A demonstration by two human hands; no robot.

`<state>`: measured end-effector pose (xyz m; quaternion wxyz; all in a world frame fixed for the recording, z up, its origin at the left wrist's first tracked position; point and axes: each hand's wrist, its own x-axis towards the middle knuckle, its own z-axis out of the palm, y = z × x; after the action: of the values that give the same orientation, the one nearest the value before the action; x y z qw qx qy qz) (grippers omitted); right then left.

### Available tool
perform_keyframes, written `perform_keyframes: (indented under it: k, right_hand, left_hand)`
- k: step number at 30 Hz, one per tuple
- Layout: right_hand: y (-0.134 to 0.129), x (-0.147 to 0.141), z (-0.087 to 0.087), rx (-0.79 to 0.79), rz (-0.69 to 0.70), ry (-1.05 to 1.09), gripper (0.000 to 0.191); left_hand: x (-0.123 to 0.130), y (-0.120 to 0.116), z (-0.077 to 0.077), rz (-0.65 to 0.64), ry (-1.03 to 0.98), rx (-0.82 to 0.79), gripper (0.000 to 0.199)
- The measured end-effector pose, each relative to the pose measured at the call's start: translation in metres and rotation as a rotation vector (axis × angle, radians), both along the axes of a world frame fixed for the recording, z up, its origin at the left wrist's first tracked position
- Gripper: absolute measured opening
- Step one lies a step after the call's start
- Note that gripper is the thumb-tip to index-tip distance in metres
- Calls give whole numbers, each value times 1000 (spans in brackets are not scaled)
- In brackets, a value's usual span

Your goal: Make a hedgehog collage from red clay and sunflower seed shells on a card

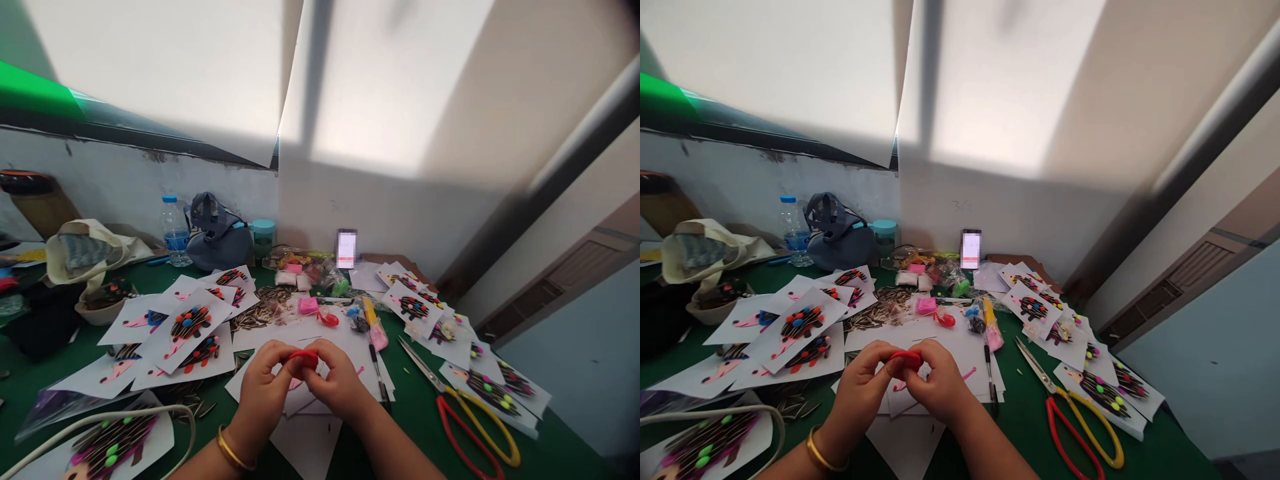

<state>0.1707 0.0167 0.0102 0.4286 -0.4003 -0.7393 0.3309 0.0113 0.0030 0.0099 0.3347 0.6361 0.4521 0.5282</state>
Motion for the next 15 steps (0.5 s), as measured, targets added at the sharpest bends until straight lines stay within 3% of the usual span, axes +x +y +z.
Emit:
perform_keyframes:
  k: [3, 7, 10, 15]
  right_hand:
    - [1, 1, 1, -2, 29, 47, 7]
    - [0, 2, 3, 38, 5, 12, 10]
    - [-2, 0, 2, 78, -14, -43, 12]
    - [-1, 2, 0, 18, 43, -7, 6]
  left_hand:
    - [1, -1, -1, 16, -56, -9, 18]
    - [4, -5, -3, -6, -33, 21, 35]
    - [2, -6, -1, -65, 13, 31, 18]
    - [0, -2, 0, -10, -12, -6, 17]
